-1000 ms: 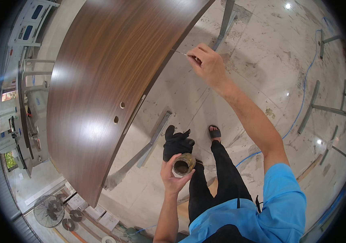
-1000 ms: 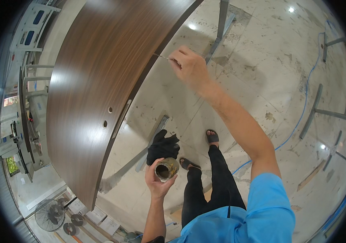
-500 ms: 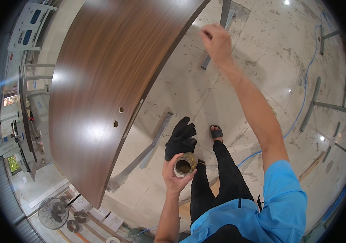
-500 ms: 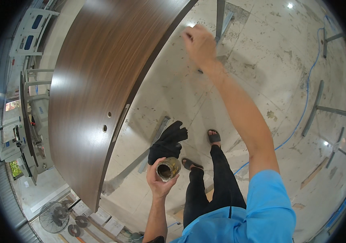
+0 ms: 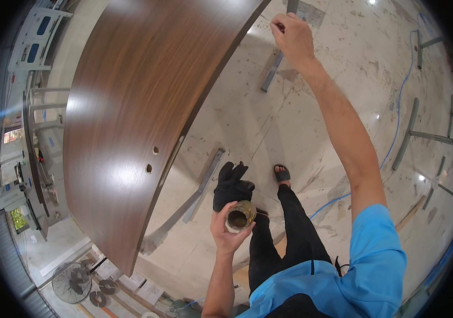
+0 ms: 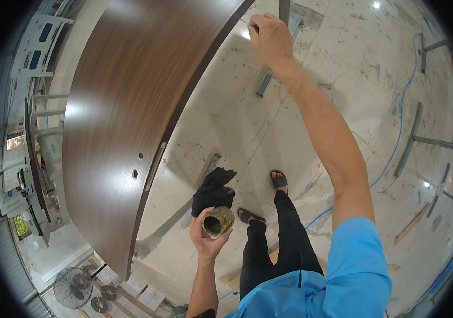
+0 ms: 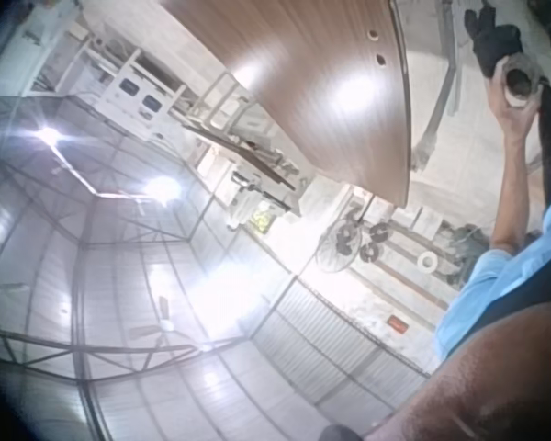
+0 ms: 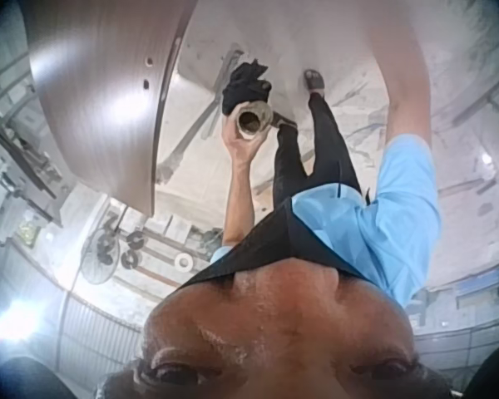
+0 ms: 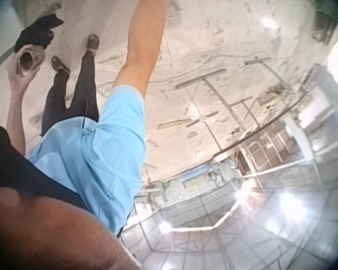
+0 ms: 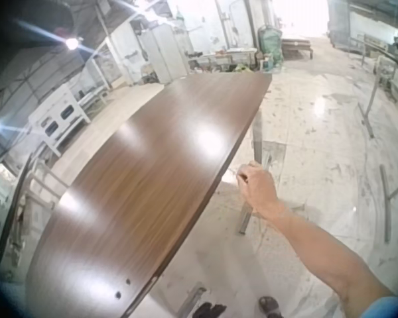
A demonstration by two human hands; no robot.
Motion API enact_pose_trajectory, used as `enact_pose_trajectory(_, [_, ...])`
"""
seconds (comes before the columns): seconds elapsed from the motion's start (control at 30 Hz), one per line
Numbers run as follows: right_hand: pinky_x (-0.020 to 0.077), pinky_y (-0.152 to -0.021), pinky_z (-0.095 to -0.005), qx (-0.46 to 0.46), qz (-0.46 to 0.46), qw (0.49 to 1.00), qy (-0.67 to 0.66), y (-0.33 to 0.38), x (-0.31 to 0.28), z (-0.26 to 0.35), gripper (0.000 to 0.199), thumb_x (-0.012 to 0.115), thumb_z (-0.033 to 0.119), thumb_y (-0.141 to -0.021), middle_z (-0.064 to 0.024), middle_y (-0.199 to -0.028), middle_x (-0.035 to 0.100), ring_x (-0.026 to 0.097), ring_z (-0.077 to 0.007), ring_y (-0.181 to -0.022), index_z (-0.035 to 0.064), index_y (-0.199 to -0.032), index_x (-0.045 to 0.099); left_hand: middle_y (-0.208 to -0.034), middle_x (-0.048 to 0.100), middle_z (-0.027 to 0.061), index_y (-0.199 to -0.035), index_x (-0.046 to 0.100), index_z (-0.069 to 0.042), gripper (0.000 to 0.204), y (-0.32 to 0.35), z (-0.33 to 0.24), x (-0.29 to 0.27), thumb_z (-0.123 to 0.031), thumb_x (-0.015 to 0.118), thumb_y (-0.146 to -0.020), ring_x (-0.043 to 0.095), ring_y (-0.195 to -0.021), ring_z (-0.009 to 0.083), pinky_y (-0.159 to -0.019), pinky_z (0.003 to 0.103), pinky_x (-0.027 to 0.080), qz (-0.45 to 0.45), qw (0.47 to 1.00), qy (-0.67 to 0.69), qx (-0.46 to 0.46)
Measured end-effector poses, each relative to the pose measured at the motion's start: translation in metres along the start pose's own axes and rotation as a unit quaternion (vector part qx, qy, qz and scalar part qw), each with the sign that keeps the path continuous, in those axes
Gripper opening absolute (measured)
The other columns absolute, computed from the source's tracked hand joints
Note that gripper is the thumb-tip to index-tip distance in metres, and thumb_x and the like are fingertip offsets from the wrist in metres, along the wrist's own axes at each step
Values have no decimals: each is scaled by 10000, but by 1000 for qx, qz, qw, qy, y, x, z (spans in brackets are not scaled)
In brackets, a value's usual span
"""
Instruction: The person applies a dark finish to the edge of a large wooden tabletop using a small brush and a cloth. They repeatedly dip the brush into a small container, apply the finish along the curved edge, and wipe the surface with a black cloth. The person moves around the table to reach different sections and later places the container and cloth on a nearby workbench.
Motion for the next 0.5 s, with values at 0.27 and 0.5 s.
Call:
enact_pose_trajectory(0.27, [528,-729,-387,-28,248,947,-204,106,49,45,100,747,135,-906,-114,-891,731,681,-273,-803,61,-972,735,-1248,665,121,-1290,672,-3,722,-17,-4,18,-36,920,-613,665,-1150,254,-1012,374,526,33,999,31,-15])
enact_pose_trajectory(0.5, [543,-668,-240,336,506,531,-590,307,0,104,108,765,184,-995,-144,-1529,578,636,-84,-767,87,-1002,717,-1204,722,94,-1286,699,-64,712,-29,-31,7,-100,942,-618,661,-1139,296,-998,398,521,82,996,14,16])
Point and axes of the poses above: each hand's wrist, its own y-axis away from the middle knuckle, its own x-axis out of the palm, z = x × y, the point moved 10 cm from there along -y, towards the middle knuckle
